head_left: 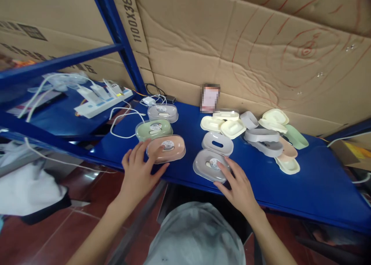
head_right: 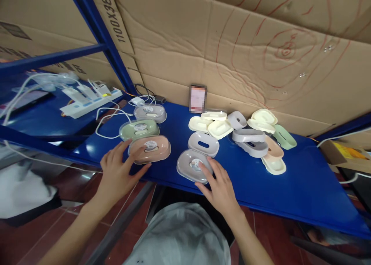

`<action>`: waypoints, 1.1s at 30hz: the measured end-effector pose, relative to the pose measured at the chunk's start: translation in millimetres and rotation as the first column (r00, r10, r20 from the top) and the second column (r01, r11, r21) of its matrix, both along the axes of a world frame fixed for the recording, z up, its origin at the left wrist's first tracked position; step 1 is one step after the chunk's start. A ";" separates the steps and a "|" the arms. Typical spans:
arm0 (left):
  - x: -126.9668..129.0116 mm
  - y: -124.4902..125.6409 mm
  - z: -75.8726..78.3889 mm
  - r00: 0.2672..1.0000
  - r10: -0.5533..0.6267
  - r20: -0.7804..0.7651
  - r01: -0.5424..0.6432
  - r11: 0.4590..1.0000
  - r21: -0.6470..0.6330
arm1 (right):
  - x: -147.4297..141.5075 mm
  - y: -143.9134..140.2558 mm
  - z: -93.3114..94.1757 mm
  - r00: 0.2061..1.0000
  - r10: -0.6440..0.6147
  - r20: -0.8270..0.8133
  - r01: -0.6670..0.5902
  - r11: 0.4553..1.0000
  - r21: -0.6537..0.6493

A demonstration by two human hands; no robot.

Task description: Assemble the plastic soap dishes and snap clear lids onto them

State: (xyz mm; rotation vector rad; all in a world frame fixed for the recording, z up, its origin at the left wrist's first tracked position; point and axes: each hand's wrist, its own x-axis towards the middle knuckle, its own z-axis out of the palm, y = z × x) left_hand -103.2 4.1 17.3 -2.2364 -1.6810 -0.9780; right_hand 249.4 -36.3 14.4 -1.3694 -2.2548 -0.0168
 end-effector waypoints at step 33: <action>17.0 -3.2 -8.3 0.931 -0.363 0.033 0.362 0.932 0.037 | 15.9 79.0 44.0 0.988 0.151 0.024 -0.147 0.980 -0.132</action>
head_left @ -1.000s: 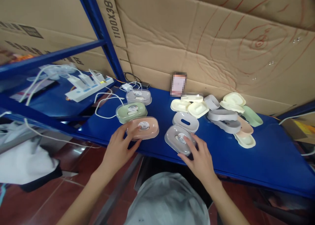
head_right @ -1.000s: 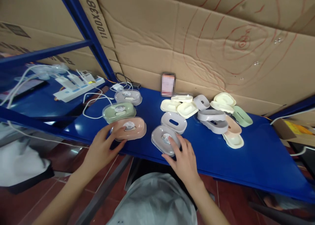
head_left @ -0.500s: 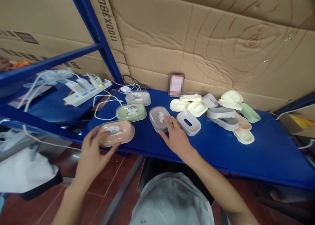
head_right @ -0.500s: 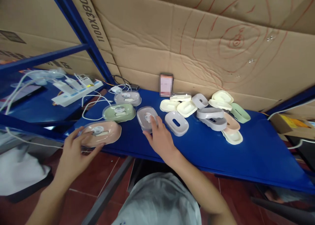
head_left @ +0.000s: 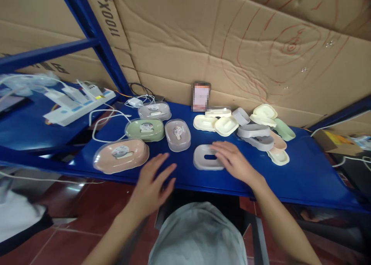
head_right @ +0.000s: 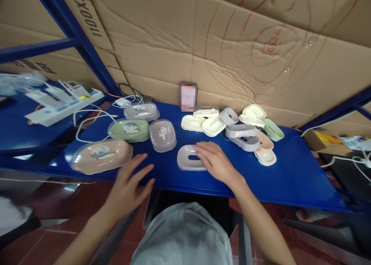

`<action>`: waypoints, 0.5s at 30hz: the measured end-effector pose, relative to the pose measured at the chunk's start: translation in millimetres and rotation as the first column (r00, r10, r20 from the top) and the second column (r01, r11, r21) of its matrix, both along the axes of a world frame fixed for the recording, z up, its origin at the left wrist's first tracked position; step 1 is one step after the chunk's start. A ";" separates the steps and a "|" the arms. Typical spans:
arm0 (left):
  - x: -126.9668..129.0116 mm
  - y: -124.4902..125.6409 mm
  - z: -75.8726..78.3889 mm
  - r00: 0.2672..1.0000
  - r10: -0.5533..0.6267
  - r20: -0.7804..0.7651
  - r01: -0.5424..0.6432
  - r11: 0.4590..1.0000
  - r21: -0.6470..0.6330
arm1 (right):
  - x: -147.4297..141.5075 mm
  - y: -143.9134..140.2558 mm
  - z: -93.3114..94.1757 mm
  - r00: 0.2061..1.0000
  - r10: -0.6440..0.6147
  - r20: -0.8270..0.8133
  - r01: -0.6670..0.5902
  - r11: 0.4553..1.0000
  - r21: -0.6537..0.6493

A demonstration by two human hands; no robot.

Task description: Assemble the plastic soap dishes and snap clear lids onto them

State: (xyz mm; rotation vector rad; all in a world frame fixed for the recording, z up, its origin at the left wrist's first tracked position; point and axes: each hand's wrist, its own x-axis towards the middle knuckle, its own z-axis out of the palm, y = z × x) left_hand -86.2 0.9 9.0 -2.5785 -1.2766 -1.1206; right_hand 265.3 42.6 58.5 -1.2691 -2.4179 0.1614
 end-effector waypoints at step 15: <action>61.8 22.4 3.3 0.973 -0.222 0.061 0.228 0.889 -0.397 | 46.9 -10.3 -15.5 0.994 -0.107 -0.009 0.108 0.990 0.093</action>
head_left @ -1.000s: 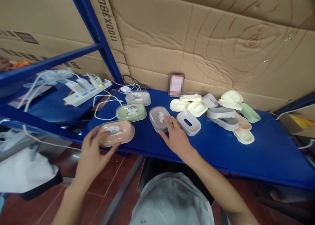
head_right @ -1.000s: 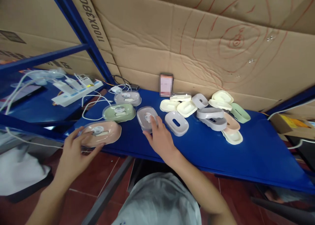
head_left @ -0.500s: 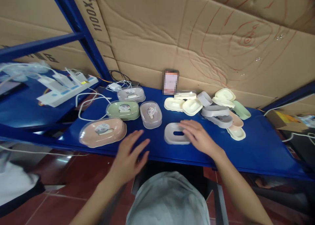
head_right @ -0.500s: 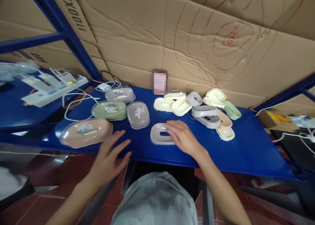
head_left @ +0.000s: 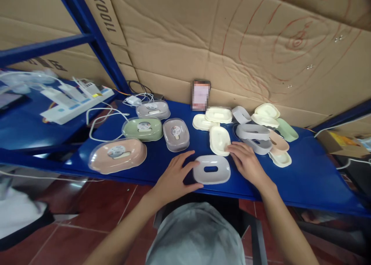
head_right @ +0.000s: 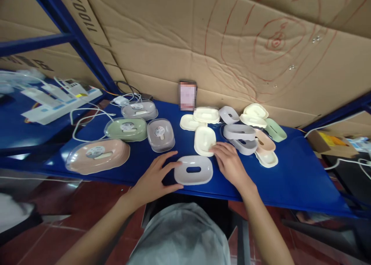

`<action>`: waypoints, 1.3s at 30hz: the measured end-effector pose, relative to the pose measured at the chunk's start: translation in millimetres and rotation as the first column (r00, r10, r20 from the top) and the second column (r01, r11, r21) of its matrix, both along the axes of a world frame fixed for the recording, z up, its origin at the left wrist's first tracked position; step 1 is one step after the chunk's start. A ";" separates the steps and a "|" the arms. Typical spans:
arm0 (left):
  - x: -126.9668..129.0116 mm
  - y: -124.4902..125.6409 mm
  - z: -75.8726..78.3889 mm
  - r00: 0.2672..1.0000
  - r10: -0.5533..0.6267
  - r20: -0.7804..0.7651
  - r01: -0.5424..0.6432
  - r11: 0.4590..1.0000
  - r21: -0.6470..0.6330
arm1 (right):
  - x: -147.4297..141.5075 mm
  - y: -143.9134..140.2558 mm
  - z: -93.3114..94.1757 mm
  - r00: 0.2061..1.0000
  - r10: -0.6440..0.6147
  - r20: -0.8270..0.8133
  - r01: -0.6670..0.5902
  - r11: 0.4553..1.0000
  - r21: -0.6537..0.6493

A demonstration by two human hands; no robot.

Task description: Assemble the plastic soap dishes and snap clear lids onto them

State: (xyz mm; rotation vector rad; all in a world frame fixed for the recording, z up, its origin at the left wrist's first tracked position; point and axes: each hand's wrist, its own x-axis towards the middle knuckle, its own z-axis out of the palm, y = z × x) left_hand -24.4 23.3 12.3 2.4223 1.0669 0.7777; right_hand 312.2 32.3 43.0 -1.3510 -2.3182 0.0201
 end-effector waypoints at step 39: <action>22.4 -40.4 3.8 0.971 0.213 -0.111 -0.203 0.975 0.093 | -41.1 -64.3 -30.6 0.974 -0.152 -0.169 0.163 0.985 0.057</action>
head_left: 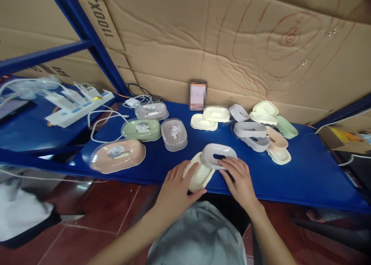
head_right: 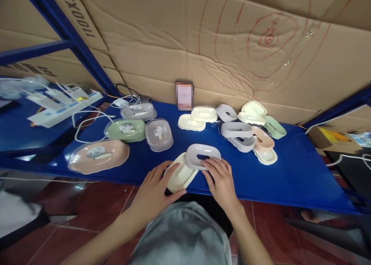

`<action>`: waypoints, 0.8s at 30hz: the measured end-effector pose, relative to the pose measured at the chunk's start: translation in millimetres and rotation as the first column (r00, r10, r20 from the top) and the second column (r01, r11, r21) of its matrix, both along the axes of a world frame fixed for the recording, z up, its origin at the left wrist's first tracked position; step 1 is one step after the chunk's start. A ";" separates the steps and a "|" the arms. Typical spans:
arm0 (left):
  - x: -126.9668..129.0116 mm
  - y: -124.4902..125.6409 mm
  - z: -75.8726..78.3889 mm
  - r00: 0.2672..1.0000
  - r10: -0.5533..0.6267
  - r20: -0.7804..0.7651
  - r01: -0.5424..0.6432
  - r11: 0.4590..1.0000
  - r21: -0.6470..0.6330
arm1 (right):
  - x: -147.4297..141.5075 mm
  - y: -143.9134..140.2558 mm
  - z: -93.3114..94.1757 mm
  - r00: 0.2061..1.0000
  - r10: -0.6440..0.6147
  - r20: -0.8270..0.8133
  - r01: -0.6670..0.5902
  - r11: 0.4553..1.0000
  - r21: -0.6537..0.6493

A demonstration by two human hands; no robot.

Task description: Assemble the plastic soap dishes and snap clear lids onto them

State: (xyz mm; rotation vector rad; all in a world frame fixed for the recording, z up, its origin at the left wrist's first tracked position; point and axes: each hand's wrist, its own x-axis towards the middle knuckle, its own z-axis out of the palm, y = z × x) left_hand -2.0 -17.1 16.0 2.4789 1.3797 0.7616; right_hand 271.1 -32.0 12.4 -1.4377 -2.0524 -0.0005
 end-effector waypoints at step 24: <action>-4.7 28.2 -13.9 0.949 -0.298 0.105 0.295 0.955 0.044 | -10.5 -5.6 13.8 0.963 0.257 0.082 -0.245 0.960 -0.137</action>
